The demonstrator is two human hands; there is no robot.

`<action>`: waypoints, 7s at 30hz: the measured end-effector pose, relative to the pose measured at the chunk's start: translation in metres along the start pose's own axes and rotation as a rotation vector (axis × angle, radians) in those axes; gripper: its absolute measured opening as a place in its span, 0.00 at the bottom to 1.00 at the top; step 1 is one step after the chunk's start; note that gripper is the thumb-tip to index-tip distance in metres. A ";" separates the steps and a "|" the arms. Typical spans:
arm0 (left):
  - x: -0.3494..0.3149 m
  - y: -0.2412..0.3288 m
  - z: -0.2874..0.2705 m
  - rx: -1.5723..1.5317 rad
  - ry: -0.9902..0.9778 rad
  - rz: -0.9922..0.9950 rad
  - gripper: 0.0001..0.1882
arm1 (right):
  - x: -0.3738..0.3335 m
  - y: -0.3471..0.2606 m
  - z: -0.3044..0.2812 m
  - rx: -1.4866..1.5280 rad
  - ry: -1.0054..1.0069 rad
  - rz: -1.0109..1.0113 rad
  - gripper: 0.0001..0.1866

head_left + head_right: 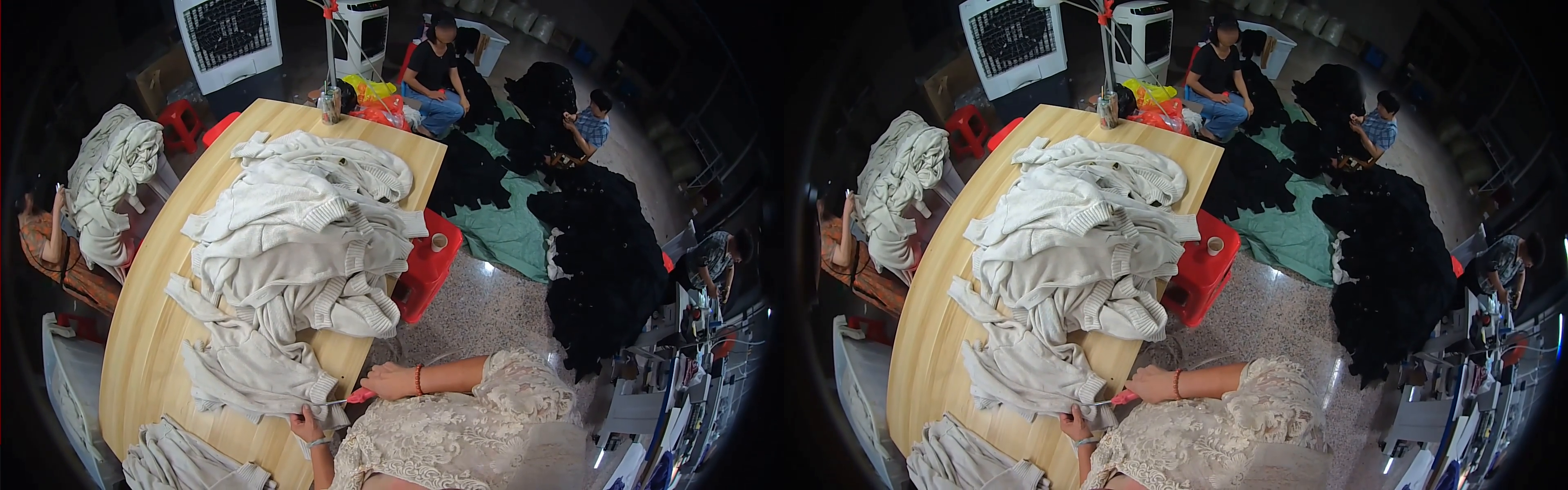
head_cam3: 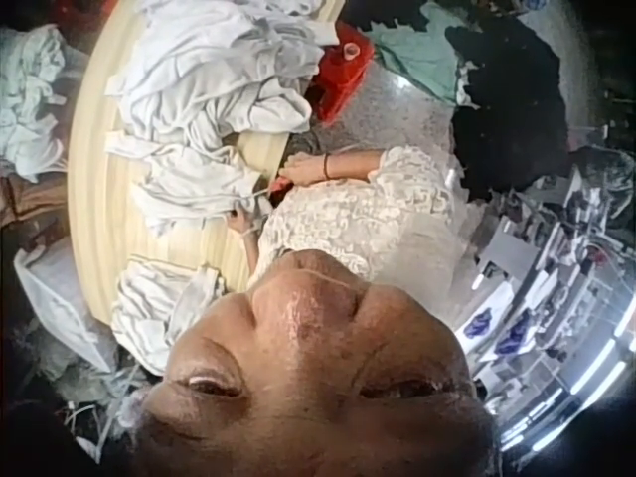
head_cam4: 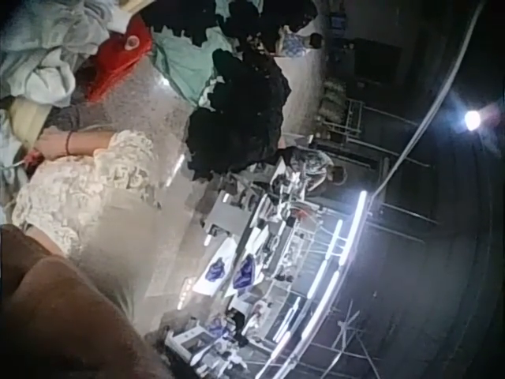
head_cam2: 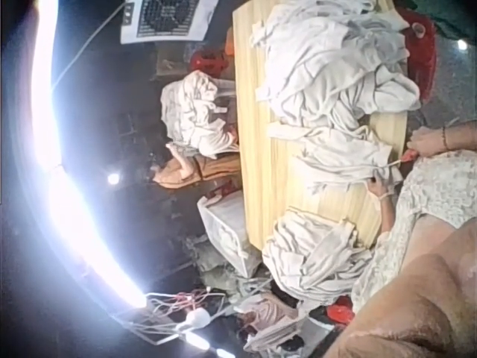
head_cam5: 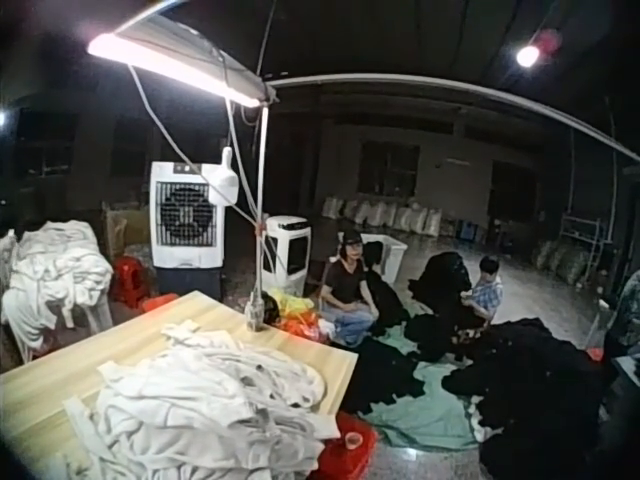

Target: The recorder uses a pair of scissors to trim loose threads from several beige knitted cardigans on a workbench.

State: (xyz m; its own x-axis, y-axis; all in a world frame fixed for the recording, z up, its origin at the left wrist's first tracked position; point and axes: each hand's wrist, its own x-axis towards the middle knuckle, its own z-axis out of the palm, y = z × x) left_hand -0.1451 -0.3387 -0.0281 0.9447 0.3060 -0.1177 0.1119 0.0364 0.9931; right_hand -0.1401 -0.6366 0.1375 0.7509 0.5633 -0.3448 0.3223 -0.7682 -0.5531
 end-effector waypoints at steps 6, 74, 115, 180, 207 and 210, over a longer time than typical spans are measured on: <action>-0.028 0.028 -0.006 0.197 -0.044 0.006 0.15 | 0.010 0.001 0.019 0.020 -0.016 -0.054 0.10; -0.006 0.128 -0.003 0.125 -0.248 0.132 0.31 | 0.146 -0.133 -0.083 0.886 0.215 -0.222 0.16; 0.198 0.230 -0.103 0.543 -0.462 0.429 0.17 | 0.122 -0.102 -0.042 0.692 0.142 -0.255 0.20; 0.318 0.133 -0.180 1.179 0.016 0.440 0.15 | 0.182 -0.081 0.081 0.439 0.262 0.140 0.17; 0.231 0.075 -0.074 1.224 -0.321 0.555 0.31 | 0.159 -0.079 0.056 0.604 0.048 0.201 0.13; 0.227 0.064 -0.073 1.295 -0.264 0.483 0.31 | 0.143 -0.070 0.070 0.461 0.018 0.234 0.08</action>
State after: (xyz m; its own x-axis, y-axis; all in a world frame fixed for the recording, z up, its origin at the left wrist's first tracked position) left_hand 0.0535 -0.1972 0.0091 0.9840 -0.1538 0.0900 -0.1717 -0.9535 0.2477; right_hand -0.0953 -0.4806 0.0741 0.7835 0.3842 -0.4884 -0.1395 -0.6571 -0.7407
